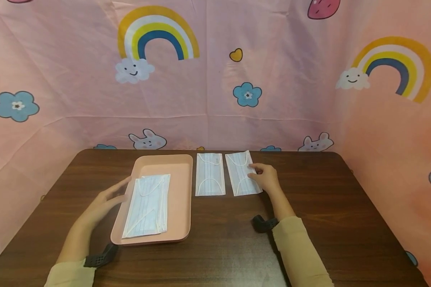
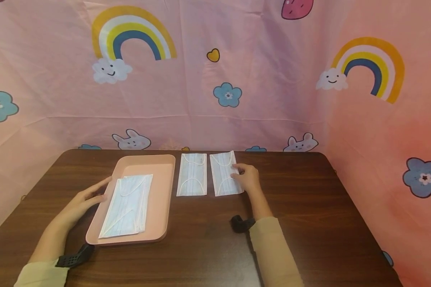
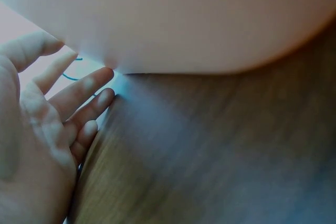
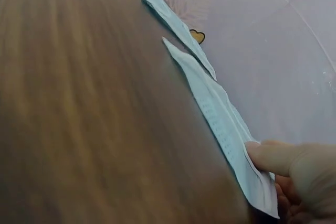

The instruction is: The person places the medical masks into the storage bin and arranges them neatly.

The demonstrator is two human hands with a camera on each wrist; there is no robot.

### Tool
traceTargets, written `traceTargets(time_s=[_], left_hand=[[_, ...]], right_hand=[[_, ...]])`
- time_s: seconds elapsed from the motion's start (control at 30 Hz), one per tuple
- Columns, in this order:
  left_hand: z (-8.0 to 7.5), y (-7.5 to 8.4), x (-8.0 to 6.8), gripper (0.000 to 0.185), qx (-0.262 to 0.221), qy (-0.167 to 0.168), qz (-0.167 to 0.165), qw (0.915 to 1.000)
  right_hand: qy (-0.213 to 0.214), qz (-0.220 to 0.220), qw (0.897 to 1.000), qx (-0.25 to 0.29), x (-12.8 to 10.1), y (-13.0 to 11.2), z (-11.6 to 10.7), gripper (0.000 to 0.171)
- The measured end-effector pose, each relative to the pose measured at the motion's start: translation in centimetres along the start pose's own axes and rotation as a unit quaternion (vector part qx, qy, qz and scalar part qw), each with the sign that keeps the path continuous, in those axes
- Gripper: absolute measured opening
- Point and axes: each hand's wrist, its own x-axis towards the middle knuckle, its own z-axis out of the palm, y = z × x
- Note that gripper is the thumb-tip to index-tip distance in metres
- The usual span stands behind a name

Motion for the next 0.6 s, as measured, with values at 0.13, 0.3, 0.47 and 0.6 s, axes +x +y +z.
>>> traceTargets(time_s=[0.13,0.3,0.47,0.6], left_hand=[[0.0,0.3,-0.1,0.063,0.001,0.001,-0.003,1.0],[0.0,0.4,-0.2,0.062,0.006,0.003,-0.007,0.9999],[0.0,0.3,-0.1,0.062,0.007,0.003,-0.009,0.9999],[0.0,0.2,0.0,0.062,0.007,0.002,-0.008,0.9999]], right_hand=[[-0.009,0.003,0.999,0.032,-0.2,0.0,-0.4,0.034],[-0.017,0.007,0.998,0.064,-0.3,0.3,-0.6,0.032],[-0.023,0.003,0.995,0.099,-0.4,0.9,-0.8,0.035],[-0.029,0.016,0.992,0.123,-0.7,1.3,-1.1,0.04]])
